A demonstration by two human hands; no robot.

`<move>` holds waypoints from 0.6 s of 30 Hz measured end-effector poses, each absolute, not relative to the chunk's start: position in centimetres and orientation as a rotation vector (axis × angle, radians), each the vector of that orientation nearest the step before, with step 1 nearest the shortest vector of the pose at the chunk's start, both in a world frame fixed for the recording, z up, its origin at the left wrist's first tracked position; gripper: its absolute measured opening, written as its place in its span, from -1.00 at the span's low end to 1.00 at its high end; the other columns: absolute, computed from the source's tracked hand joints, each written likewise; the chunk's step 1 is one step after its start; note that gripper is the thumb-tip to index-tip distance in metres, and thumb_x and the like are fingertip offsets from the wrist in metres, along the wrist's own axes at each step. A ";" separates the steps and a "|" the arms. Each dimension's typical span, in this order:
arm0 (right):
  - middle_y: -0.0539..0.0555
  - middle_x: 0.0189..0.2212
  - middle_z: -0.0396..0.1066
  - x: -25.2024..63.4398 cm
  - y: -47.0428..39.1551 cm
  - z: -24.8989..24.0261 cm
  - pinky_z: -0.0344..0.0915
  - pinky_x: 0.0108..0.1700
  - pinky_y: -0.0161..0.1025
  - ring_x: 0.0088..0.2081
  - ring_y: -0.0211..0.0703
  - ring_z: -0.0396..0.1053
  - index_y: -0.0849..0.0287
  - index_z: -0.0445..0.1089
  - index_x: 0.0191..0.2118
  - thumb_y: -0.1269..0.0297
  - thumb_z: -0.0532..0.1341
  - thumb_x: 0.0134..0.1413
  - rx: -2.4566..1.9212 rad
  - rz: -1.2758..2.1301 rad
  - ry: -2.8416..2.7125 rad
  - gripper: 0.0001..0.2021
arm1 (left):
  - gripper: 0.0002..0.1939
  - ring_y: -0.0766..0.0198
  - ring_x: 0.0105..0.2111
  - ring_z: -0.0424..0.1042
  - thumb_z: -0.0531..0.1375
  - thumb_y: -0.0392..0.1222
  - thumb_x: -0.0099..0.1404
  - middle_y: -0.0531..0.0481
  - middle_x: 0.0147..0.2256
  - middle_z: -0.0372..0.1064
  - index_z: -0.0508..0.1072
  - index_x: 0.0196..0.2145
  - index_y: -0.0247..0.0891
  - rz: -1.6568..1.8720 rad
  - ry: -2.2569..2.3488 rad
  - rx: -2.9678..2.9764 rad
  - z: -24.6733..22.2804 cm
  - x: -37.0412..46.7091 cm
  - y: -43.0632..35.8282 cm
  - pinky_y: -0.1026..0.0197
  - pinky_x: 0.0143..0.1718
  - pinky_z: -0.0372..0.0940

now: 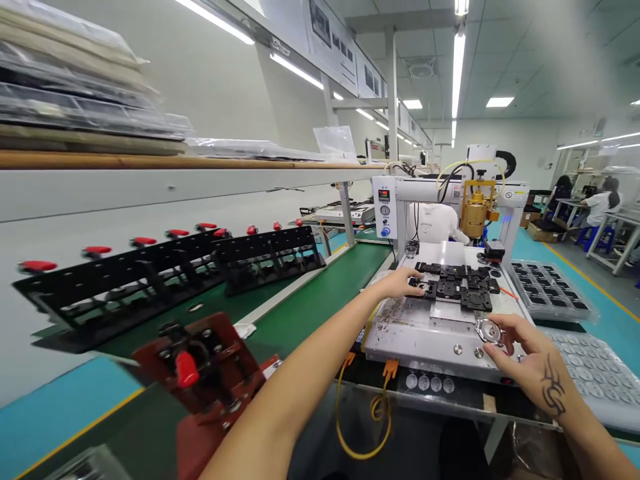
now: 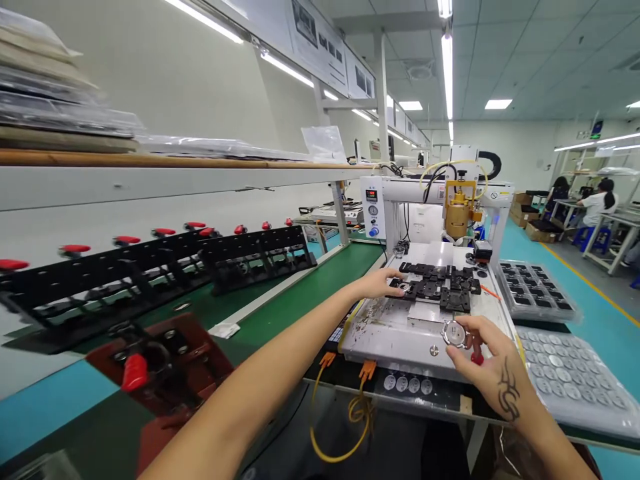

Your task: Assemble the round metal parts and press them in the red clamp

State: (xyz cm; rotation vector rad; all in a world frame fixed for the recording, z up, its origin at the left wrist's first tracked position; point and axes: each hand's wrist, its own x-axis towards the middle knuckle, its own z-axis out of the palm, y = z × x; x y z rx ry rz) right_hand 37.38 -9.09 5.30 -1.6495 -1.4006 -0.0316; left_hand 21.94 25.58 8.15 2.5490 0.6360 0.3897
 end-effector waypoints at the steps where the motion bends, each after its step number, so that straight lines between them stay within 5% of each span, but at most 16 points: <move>1: 0.00 -0.33 0.49 37.9 -9.8 5.1 0.47 -0.18 -0.15 -0.35 -0.10 0.45 0.05 0.50 0.12 0.02 0.36 0.27 -1.673 -0.045 -1.372 -0.61 | -0.47 -0.11 0.11 0.57 0.48 0.02 0.11 -0.16 0.10 0.60 0.63 0.01 -0.21 0.345 0.632 2.538 8.1 22.3 26.1 0.03 0.16 0.41; 9: -0.02 -0.40 0.45 40.0 -7.6 4.1 0.44 -0.23 -0.12 -0.39 -0.09 0.39 0.12 0.49 0.08 -0.02 0.36 0.22 -1.677 0.017 -1.342 -0.57 | -0.61 -0.07 -0.08 0.57 0.48 -0.09 -0.07 -0.09 -0.11 0.62 0.63 -0.24 -0.22 0.396 0.633 2.484 8.9 23.1 25.7 0.08 -0.03 0.43; 13: 0.04 -0.32 0.44 39.5 -1.6 4.8 0.41 -0.21 -0.15 -0.31 -0.09 0.39 0.18 0.48 0.03 0.03 0.32 0.25 -1.635 -0.011 -1.446 -0.62 | -0.56 -0.02 0.06 0.50 0.38 -0.03 0.17 -0.16 0.08 0.54 0.55 -0.03 -0.25 0.659 0.605 2.423 10.7 20.9 23.6 0.02 0.16 0.36; 18: 0.13 -0.15 0.49 39.5 8.1 6.5 0.38 -0.05 -0.16 -0.13 -0.03 0.44 0.21 0.55 -0.07 0.15 0.42 0.13 -1.715 0.033 -1.713 -0.69 | -0.61 0.13 -0.07 0.54 0.37 -0.06 0.27 -0.15 0.00 0.55 0.50 0.00 -0.24 0.901 0.418 2.257 12.3 16.8 19.1 0.07 0.02 0.45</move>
